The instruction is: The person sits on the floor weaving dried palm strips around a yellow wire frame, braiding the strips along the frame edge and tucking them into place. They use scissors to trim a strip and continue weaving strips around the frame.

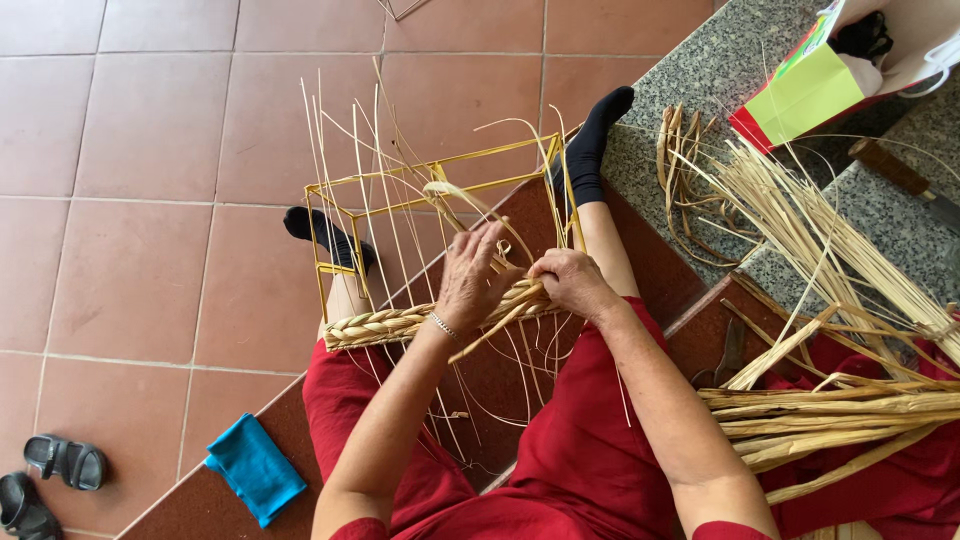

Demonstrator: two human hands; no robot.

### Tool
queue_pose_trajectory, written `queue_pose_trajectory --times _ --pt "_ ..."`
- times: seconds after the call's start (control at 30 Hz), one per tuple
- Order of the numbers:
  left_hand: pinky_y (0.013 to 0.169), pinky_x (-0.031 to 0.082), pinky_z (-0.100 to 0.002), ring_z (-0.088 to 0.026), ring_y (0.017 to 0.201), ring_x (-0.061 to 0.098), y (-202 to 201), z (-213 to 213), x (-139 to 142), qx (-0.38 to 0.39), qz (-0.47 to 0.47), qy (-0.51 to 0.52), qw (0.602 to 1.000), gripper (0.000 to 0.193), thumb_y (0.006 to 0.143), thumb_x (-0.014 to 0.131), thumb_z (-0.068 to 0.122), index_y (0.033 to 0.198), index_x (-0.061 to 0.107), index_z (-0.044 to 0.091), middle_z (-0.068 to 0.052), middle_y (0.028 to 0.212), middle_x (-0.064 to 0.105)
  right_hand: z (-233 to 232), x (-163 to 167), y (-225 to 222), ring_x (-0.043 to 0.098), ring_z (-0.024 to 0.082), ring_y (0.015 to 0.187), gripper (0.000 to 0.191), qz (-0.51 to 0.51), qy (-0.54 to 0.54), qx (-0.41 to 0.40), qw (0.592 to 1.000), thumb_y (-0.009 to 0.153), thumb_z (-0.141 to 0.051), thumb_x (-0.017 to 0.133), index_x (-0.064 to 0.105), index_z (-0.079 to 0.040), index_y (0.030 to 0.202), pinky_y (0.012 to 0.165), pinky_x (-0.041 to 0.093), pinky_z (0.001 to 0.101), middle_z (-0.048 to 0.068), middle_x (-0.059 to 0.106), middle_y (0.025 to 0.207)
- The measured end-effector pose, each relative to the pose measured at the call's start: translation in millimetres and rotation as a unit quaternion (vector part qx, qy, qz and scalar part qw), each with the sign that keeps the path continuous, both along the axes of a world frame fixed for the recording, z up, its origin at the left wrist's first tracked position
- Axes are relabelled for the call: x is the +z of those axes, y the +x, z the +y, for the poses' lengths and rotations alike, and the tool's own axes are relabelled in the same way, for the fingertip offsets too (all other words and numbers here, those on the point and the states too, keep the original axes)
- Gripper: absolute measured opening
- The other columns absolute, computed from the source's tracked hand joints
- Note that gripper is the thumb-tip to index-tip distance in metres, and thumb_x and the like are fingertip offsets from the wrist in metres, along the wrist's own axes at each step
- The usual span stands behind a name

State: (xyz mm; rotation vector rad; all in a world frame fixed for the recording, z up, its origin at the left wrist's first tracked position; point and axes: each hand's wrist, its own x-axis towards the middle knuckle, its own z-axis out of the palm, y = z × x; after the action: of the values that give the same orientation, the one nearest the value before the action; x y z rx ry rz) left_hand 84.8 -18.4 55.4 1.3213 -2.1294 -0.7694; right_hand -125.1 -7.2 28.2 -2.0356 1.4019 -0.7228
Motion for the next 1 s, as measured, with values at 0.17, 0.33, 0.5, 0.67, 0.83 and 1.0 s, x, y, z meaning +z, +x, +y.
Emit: queue_pose_trajectory --times 0.17,0.33,0.5,0.67,0.83,1.0 --pt "0.121 0.005 -0.058 -0.031 0.150 0.013 12 -4 -11 -0.056 -0.267 -0.054 0.960 0.057 0.074 0.081 0.018 0.128 0.063 0.015 -0.013 0.163 0.023 6 18 2 0.071 0.021 0.078 0.011 0.021 0.096 -0.032 0.995 0.084 -0.018 0.076 0.075 -0.012 0.093 0.072 0.058 0.0376 0.005 0.074 0.080" --pt "0.123 0.005 -0.057 -0.028 0.152 0.025 12 13 -47 -0.100 -0.317 -0.156 0.930 0.021 0.080 0.080 0.018 0.096 0.067 0.015 -0.010 0.162 0.042 10 11 8 0.073 0.022 0.074 0.010 0.024 0.057 -0.104 0.993 0.093 -0.020 0.073 0.073 -0.011 0.089 0.070 0.059 0.0375 0.006 0.075 0.078" --pt "0.099 0.031 -0.047 -0.026 0.104 0.059 4 47 -58 -0.198 -0.434 -0.186 0.859 0.022 0.090 0.077 0.018 0.108 0.064 0.014 -0.007 0.099 0.066 8 -9 6 0.074 0.021 0.064 0.012 -0.017 0.049 -0.131 0.990 0.090 -0.020 0.074 0.073 -0.011 0.082 0.064 0.060 0.0362 0.005 0.075 0.072" --pt "0.086 0.052 -0.047 -0.022 0.081 0.061 33 39 -26 -0.065 -0.224 0.126 0.964 0.033 0.095 0.075 0.042 0.094 0.057 0.014 -0.004 0.086 0.064 4 -23 13 0.074 0.021 0.065 0.015 0.002 0.048 -0.163 0.986 0.089 -0.020 0.075 0.070 -0.010 0.079 0.064 0.060 0.0359 0.004 0.074 0.069" --pt "0.097 0.053 -0.058 -0.018 0.079 0.064 35 64 1 -0.030 -0.251 -0.221 0.942 0.013 0.083 0.071 0.021 0.081 0.061 0.014 0.002 0.068 0.066 2 -29 14 0.073 0.022 0.063 0.017 0.022 0.025 -0.169 0.985 0.087 -0.020 0.077 0.070 -0.010 0.077 0.063 0.058 0.0382 0.005 0.074 0.069" --pt "0.078 0.059 -0.044 -0.021 0.080 0.065 49 61 -12 -0.021 -0.278 0.107 0.954 0.023 0.093 0.067 0.030 0.102 0.061 0.010 -0.006 0.090 0.068 5 -30 14 0.072 0.023 0.062 0.017 -0.005 0.031 -0.173 0.984 0.087 -0.020 0.078 0.069 -0.009 0.077 0.061 0.058 0.0381 0.006 0.073 0.070"
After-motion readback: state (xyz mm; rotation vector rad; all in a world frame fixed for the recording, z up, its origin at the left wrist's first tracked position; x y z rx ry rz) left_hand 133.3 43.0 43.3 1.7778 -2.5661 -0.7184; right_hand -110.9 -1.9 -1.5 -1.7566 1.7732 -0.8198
